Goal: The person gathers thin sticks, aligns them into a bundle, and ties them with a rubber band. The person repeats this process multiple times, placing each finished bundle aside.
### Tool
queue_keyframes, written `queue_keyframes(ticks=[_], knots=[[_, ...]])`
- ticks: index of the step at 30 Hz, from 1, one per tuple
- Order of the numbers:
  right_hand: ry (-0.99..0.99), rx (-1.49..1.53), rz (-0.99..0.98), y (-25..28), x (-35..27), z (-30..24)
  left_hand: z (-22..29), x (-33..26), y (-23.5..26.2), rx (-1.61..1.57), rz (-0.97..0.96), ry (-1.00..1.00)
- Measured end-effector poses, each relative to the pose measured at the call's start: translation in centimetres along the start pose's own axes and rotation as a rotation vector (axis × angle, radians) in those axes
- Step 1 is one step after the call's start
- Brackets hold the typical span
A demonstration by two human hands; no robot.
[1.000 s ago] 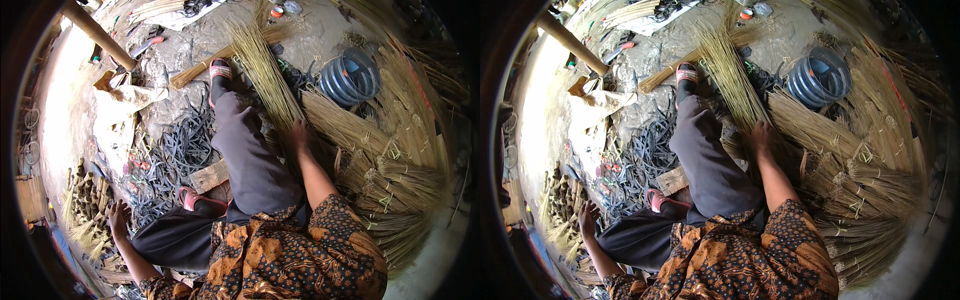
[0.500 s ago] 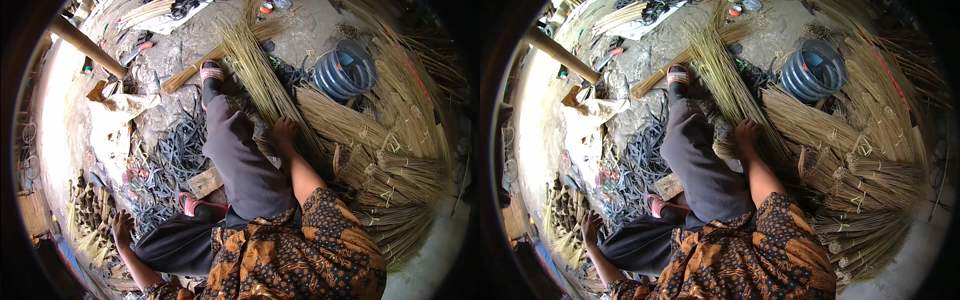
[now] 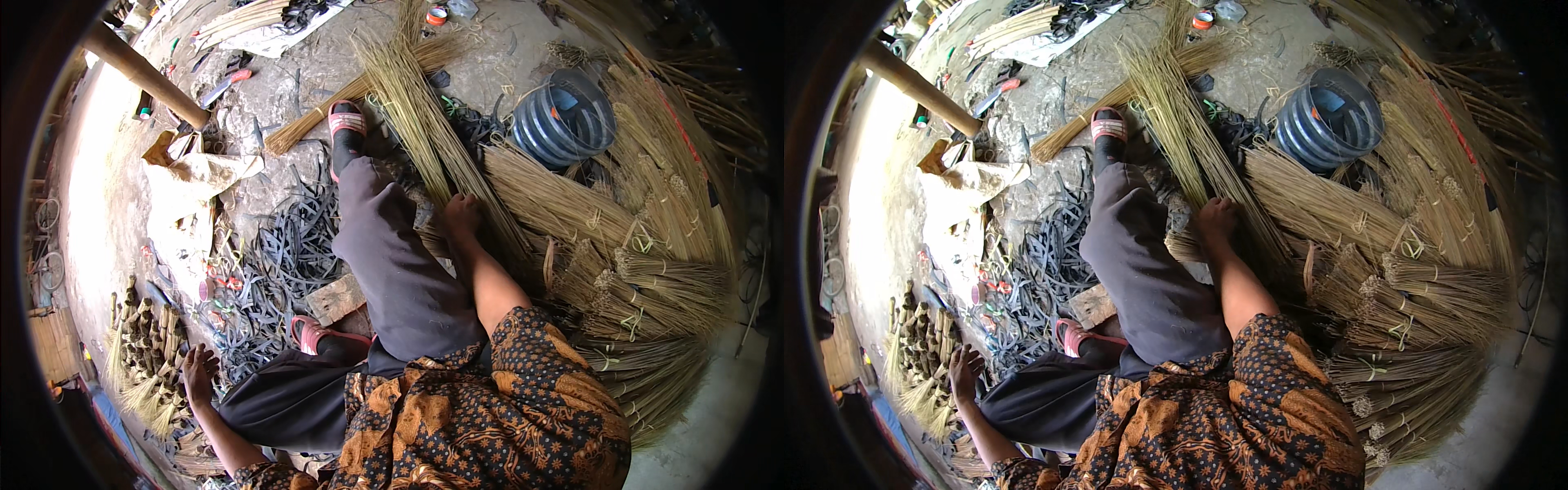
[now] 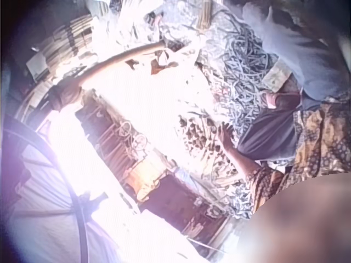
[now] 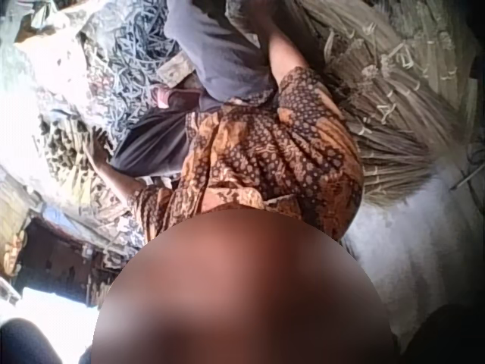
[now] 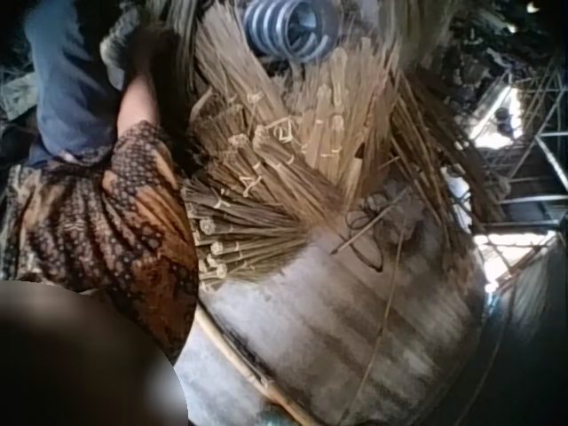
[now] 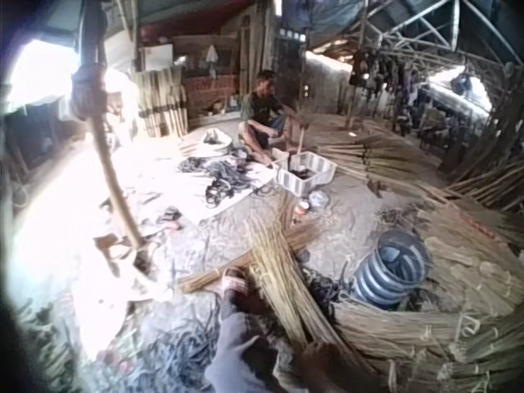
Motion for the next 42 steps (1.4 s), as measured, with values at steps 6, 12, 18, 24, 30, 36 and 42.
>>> queue_keyframes(ticks=[6, 12, 18, 24, 30, 36, 42], knots=[[0.038, -0.032, -0.009, 1.1, -0.3, -0.6, -0.3, 0.1, 0.1, 0.000, 0.009, 0.008], [0.049, 0.080, -0.033, -0.1, 0.9, -0.6, -0.3, 0.0, -0.1, -0.005, 0.022, 0.035], [-0.005, 0.258, -0.206, 0.9, 2.4, -1.5, -0.1, 0.1, -0.2, -0.023, 0.004, 0.019], [0.005, 0.258, -0.228, 6.4, 4.5, 1.2, -0.2, 0.2, -0.2, -0.005, -0.032, 0.012], [-0.012, 0.152, -0.182, 7.1, 6.3, 6.1, -0.4, 0.3, -0.1, -0.018, -0.017, 0.011], [-0.100, 0.168, -0.387, 6.1, 7.3, 8.2, -0.3, 0.3, -0.1, -0.011, -0.021, 0.015], [-0.040, 0.279, -0.439, 5.5, 8.9, 8.9, 0.1, 0.2, -0.4, 0.010, -0.009, 0.018]])
Point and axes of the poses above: each hand's wrist, its own x-axis towards the middle knuckle, its own y-axis out of the back of the hand, z = x × y, the point moved 1 cm from there along x, towards the middle knuckle
